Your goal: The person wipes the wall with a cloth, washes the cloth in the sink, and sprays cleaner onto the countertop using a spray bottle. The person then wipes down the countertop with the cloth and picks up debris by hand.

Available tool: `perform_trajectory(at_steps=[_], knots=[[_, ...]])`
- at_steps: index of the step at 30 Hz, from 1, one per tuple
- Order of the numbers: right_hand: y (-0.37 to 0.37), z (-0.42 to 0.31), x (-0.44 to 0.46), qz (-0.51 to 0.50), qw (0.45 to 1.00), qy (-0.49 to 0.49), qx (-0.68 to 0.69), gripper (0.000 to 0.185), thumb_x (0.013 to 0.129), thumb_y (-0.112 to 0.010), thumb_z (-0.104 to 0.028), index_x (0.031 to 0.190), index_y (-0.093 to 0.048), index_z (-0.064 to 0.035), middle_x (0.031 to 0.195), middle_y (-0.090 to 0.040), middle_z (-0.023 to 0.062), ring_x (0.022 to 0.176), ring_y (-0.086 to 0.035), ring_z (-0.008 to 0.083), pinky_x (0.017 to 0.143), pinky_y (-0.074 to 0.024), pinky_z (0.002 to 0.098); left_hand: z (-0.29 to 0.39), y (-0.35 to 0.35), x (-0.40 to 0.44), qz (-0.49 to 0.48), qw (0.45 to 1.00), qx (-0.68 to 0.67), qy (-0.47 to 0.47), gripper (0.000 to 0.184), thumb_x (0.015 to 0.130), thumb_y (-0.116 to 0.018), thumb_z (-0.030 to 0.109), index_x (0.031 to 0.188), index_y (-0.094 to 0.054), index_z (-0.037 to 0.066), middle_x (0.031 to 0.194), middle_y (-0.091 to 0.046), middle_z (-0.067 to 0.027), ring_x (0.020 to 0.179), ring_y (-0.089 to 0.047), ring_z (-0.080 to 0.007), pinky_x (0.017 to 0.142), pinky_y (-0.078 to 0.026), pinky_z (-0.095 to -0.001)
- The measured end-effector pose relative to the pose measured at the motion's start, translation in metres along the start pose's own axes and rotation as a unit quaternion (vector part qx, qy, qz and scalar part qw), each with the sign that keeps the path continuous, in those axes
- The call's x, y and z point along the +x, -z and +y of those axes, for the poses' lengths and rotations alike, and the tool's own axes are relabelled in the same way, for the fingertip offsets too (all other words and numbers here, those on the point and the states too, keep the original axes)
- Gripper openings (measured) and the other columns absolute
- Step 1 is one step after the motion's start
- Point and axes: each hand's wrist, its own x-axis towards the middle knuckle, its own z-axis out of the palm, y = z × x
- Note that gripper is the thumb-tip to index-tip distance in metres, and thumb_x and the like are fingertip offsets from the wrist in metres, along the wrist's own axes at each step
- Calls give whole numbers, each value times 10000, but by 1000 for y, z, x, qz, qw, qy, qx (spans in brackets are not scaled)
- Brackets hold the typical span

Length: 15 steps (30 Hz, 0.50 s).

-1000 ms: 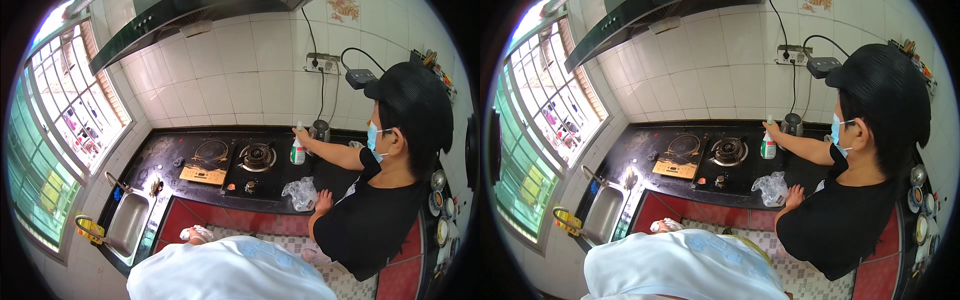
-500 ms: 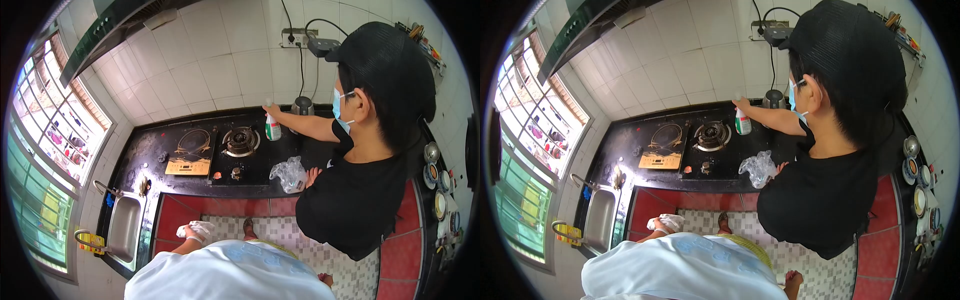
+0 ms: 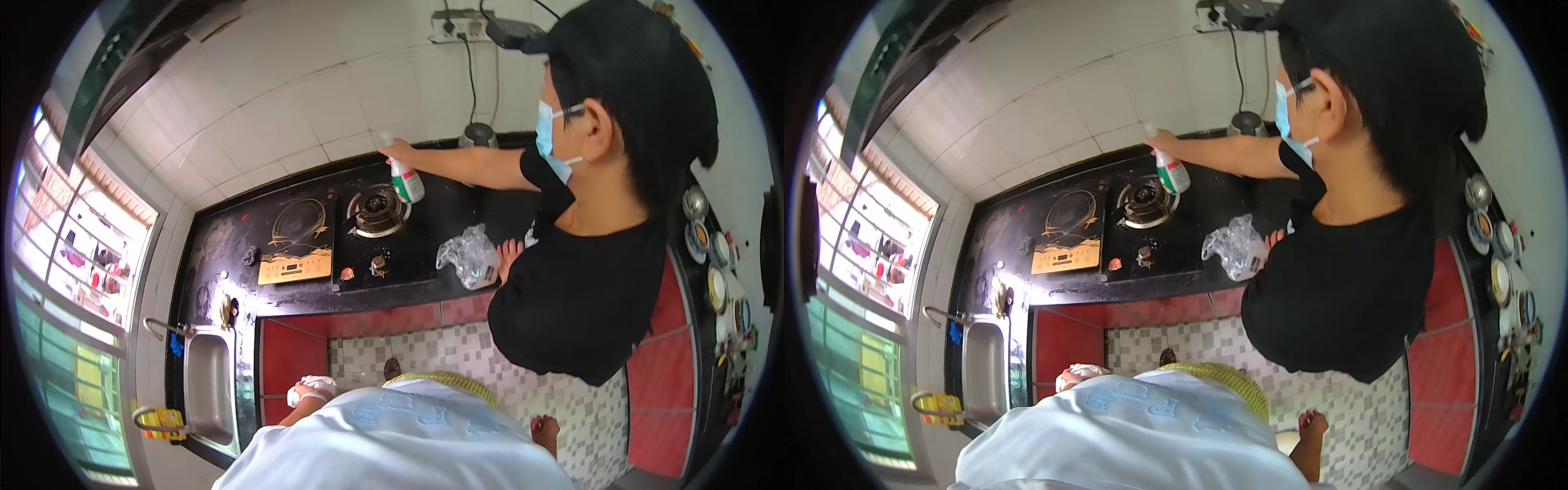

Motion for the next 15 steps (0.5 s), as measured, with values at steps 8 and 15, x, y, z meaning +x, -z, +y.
perform_trajectory(at_steps=[8, 15], knots=[[-23, 37, -12, 1, 999, -35, -25, 229, 835, -510, -101, 1032, -514, 16, 851, -561, 123, 605, -553, 237, 480, -516, 290, 25, -40, -6, -70, 998, 7, 6, 488, 647, -519, 383, 1062, -565, 130, 1104, -584, -89, 988, -547, -302, 888, -426, -442], [-49, 33, -29, -19, 999, -18, -39, 244, 860, -491, -114, 1067, -511, 15, 863, -561, 128, 659, -558, 237, 514, -516, 294, 25, -58, -3, -90, 996, 4, 12, 510, 634, -525, 387, 1070, -566, 126, 1103, -587, -92, 988, -546, -306, 885, -429, -444]])
